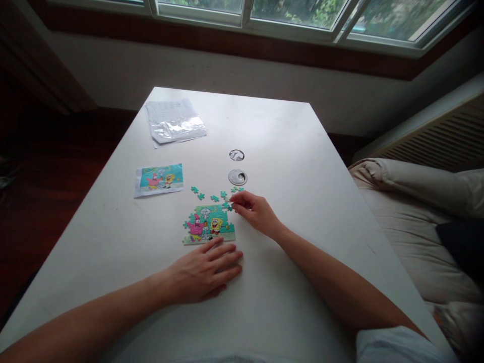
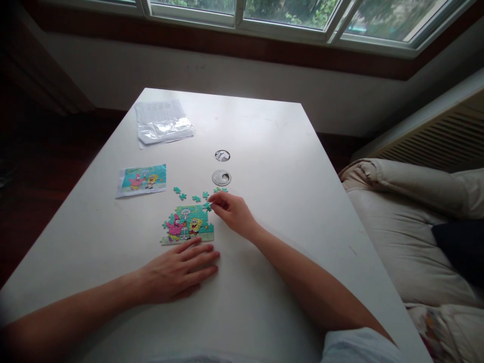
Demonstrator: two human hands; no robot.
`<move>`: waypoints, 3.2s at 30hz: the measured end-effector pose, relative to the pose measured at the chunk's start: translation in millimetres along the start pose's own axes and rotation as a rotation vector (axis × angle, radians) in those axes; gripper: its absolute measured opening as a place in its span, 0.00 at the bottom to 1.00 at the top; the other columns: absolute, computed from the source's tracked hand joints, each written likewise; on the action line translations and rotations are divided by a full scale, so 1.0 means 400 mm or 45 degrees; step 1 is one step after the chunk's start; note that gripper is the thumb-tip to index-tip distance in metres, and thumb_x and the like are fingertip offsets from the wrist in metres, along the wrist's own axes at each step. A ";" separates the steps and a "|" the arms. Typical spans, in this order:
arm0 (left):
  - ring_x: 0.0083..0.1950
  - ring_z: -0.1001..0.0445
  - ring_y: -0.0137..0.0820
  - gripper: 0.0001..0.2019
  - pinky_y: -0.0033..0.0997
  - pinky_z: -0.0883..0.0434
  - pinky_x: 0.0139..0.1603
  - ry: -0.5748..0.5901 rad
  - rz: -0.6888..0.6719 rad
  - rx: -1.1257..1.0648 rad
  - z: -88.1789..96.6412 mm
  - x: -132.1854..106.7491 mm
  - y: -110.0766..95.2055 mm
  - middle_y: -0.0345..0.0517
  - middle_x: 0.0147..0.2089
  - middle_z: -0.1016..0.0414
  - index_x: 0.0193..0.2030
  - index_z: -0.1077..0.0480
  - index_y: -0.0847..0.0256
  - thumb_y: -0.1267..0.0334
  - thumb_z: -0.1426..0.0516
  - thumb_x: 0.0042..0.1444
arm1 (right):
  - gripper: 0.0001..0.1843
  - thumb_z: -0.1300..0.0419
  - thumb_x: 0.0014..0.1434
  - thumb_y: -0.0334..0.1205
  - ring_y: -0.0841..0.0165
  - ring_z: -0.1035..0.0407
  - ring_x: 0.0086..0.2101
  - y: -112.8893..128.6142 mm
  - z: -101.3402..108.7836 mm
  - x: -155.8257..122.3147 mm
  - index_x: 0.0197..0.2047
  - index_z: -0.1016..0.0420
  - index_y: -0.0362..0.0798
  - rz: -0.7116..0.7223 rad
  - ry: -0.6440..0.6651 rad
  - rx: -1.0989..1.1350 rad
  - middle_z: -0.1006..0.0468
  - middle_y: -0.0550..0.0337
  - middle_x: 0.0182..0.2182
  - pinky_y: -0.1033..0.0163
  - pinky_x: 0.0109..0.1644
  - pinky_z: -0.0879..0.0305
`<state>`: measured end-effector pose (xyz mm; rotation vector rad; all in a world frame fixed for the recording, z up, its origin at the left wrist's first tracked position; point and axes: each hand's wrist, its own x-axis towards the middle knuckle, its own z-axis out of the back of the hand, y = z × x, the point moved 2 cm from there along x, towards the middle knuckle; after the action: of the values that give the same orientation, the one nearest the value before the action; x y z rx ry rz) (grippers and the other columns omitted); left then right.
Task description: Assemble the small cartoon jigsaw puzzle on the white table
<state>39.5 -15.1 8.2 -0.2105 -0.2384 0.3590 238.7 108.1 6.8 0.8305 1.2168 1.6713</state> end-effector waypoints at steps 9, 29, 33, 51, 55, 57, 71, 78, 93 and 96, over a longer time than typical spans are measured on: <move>0.74 0.44 0.48 0.23 0.55 0.51 0.76 0.056 0.052 -0.062 0.010 0.003 -0.002 0.52 0.73 0.41 0.66 0.36 0.60 0.56 0.47 0.67 | 0.08 0.41 0.63 0.36 0.68 0.26 0.37 -0.008 -0.004 0.003 0.44 0.22 0.49 0.153 0.016 -0.086 0.20 0.57 0.37 0.62 0.42 0.29; 0.75 0.46 0.49 0.27 0.56 0.53 0.76 0.097 0.149 -0.150 0.024 0.003 0.023 0.53 0.74 0.43 0.70 0.40 0.59 0.55 0.46 0.66 | 0.07 0.42 0.63 0.33 0.70 0.31 0.34 -0.004 -0.007 0.001 0.42 0.23 0.48 0.264 0.036 -0.192 0.24 0.57 0.37 0.66 0.35 0.36; 0.74 0.45 0.47 0.28 0.54 0.52 0.76 0.072 0.118 -0.216 0.036 0.005 0.025 0.52 0.73 0.41 0.69 0.39 0.57 0.54 0.44 0.64 | 0.06 0.40 0.63 0.36 0.71 0.31 0.31 -0.017 -0.012 -0.001 0.44 0.24 0.49 0.211 0.045 -0.174 0.23 0.60 0.33 0.66 0.34 0.35; 0.48 0.26 0.36 0.06 0.39 0.32 0.53 -0.676 0.921 -0.312 0.068 -0.031 0.144 0.46 0.43 0.22 0.43 0.26 0.57 0.64 0.45 0.65 | 0.09 0.37 0.61 0.40 0.72 0.30 0.31 0.016 -0.040 -0.019 0.46 0.26 0.49 0.125 0.157 0.037 0.23 0.62 0.31 0.67 0.35 0.34; 0.47 0.26 0.36 0.06 0.40 0.31 0.53 -0.643 0.929 -0.393 0.061 -0.015 0.135 0.45 0.42 0.22 0.43 0.27 0.56 0.61 0.45 0.65 | 0.07 0.37 0.61 0.40 0.73 0.33 0.29 0.028 -0.061 -0.025 0.41 0.28 0.49 0.136 0.215 0.072 0.25 0.64 0.29 0.67 0.34 0.36; 0.46 0.26 0.36 0.06 0.39 0.31 0.53 -0.644 0.967 -0.461 0.061 -0.012 0.134 0.45 0.42 0.22 0.43 0.27 0.56 0.59 0.44 0.65 | 0.06 0.37 0.61 0.39 0.73 0.33 0.28 0.035 -0.069 -0.027 0.39 0.29 0.48 0.148 0.234 0.055 0.26 0.64 0.28 0.67 0.33 0.36; 0.42 0.25 0.32 0.09 0.32 0.29 0.47 -0.712 1.072 -0.743 0.062 -0.027 0.158 0.44 0.40 0.21 0.45 0.24 0.58 0.59 0.41 0.61 | 0.02 0.40 0.63 0.37 0.73 0.32 0.28 0.042 -0.085 -0.045 0.39 0.28 0.48 0.310 0.240 -0.162 0.24 0.64 0.29 0.68 0.35 0.36; 0.40 0.25 0.32 0.12 0.27 0.31 0.38 -0.555 1.341 -0.688 0.117 -0.090 0.208 0.42 0.40 0.21 0.45 0.21 0.57 0.61 0.43 0.58 | 0.06 0.44 0.67 0.36 0.69 0.31 0.34 0.049 -0.076 -0.045 0.40 0.26 0.50 0.560 0.285 -0.416 0.23 0.58 0.34 0.65 0.40 0.35; 0.38 0.26 0.33 0.10 0.29 0.31 0.41 -0.162 1.217 -0.519 0.138 -0.093 0.201 0.40 0.36 0.20 0.41 0.19 0.52 0.62 0.42 0.56 | 0.07 0.44 0.68 0.38 0.67 0.30 0.36 0.029 -0.072 -0.039 0.41 0.25 0.51 0.593 0.313 -0.526 0.24 0.56 0.35 0.64 0.42 0.35; 0.38 0.26 0.33 0.09 0.29 0.31 0.41 -0.113 1.178 -0.525 0.140 -0.095 0.201 0.41 0.36 0.21 0.40 0.19 0.53 0.62 0.42 0.57 | 0.07 0.44 0.68 0.38 0.66 0.30 0.36 0.029 -0.072 -0.037 0.41 0.25 0.51 0.596 0.310 -0.525 0.24 0.56 0.35 0.64 0.42 0.35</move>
<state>-35.6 53.4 34.4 -0.7172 -0.2918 1.2413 216.1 82.4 9.0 0.6974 0.8143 2.3603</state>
